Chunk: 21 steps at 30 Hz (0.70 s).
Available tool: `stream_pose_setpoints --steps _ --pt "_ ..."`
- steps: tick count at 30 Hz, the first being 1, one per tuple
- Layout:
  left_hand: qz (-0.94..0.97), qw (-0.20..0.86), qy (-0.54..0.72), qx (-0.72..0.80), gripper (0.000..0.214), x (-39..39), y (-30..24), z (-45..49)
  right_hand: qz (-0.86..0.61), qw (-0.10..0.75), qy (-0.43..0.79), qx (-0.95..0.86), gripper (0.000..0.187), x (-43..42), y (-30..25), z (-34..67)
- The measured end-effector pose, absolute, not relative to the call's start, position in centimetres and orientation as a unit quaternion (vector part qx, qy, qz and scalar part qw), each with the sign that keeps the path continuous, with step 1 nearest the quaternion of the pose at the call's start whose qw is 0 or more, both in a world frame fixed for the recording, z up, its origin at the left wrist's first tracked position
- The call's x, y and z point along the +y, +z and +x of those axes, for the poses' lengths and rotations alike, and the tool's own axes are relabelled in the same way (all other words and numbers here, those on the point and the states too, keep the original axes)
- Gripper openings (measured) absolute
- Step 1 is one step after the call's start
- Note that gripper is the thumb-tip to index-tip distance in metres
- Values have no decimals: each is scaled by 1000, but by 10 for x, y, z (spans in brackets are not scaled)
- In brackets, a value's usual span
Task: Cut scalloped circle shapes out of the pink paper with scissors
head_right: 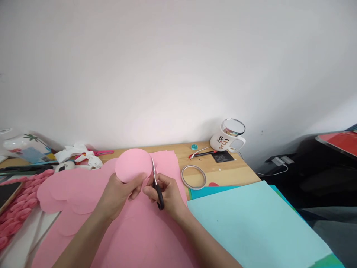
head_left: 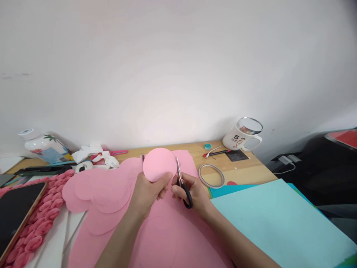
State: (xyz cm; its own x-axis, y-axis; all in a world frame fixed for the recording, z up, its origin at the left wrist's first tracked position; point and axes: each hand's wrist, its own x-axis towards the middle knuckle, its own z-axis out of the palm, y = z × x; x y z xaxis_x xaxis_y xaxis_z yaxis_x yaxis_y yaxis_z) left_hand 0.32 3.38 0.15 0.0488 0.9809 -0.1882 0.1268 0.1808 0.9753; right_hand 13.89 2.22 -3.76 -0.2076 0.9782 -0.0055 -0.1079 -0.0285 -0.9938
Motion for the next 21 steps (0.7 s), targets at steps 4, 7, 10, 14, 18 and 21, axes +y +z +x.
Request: stream_pose_setpoints --steps 4,7,10,14,18,21 --pt "498 522 382 577 33 32 6 4 -412 478 577 -519 32 24 -40 140" --pt "497 529 379 574 31 31 8 4 -404 478 577 -525 34 25 -41 140" --pt "492 535 378 573 32 31 9 4 -396 478 581 -527 36 25 -40 140" --pt "483 540 378 576 31 32 10 5 -386 478 582 -533 37 24 -40 140" --pt "482 541 380 575 30 33 11 5 -393 477 573 -538 37 24 -41 140" --pt "483 543 381 572 31 32 11 6 -392 475 574 -540 37 24 -41 140"
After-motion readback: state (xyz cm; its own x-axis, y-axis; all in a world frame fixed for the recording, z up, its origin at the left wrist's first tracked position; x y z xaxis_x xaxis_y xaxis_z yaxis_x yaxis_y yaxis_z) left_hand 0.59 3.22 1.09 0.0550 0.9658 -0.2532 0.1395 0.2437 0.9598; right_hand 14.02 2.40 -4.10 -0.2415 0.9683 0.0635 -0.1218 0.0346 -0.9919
